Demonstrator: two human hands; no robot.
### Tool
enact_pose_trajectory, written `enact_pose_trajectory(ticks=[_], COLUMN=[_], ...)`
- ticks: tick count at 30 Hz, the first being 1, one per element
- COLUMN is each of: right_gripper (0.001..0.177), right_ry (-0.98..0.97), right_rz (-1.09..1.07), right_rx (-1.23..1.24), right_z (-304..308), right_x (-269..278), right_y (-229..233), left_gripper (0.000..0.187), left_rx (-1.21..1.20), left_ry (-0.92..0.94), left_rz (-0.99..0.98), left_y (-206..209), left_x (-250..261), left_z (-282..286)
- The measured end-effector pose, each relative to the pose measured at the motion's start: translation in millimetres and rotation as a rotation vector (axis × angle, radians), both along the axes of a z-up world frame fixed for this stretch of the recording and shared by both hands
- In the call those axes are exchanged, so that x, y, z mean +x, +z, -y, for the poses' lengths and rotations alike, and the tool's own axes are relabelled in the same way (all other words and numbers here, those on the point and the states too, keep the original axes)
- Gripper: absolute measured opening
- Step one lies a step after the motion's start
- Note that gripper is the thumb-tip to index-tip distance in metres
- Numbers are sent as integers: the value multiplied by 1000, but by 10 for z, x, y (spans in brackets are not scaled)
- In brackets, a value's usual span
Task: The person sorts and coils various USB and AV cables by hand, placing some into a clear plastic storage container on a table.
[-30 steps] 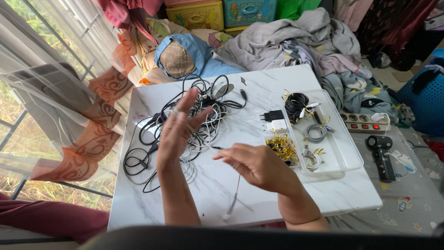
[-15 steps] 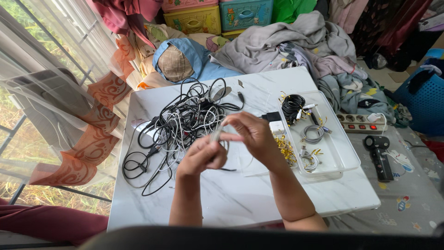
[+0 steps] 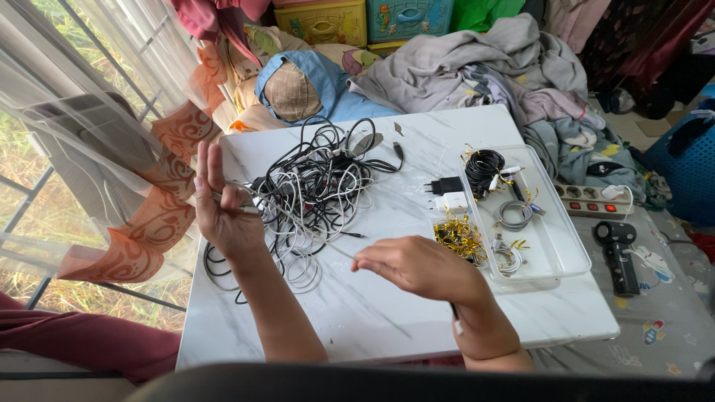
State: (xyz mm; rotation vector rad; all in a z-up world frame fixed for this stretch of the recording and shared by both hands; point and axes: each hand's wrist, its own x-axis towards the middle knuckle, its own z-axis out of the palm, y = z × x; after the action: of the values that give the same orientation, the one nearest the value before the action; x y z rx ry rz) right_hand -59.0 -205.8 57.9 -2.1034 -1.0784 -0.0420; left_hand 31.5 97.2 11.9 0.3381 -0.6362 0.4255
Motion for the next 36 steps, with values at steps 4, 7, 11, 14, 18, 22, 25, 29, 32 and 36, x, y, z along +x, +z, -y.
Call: enact_pose_trajectory(ticks=[4,7,11,14,18,22,25,29,32,36], right_gripper=[21,14,13,13,12,17,14,18,19,31], right_ry=[-13,-124,-312,-424,-418,-489,-371,-277,-289,-318], right_rz=[-5,154,448,531,386,-169,-21,73,129,199], right_rx=[81,252,303,274,279,20,19,18,-19,-121], right_z=[232,434,681,836,951,729,405,344,338,314], right_x=[-167,-192,-148,-112,118,275,5,-240,-288,-345], right_y=[61,101,256,347,152,-471,-857,-811,-670,-471], left_gripper=[58,57,49,56,65,62,61,60,62,63], left_rx=[610,1045,1363,1302,1246,979,760,592,575,520], left_ry=[311,113,-7,-406,-742,-789,-603,-429,-320,-217], left_rz=[-164,-41,214,101,47,20,-58,-158,-195,-175], left_y=[114,224,327,234,37,-94,-117,-155,-108,6], left_x=[-142,-378,-650,-745,-845,-819,-671,-524,-402,-206], left_z=[312,771,1341,1579,1521,1346,1259,1103,1001,1066])
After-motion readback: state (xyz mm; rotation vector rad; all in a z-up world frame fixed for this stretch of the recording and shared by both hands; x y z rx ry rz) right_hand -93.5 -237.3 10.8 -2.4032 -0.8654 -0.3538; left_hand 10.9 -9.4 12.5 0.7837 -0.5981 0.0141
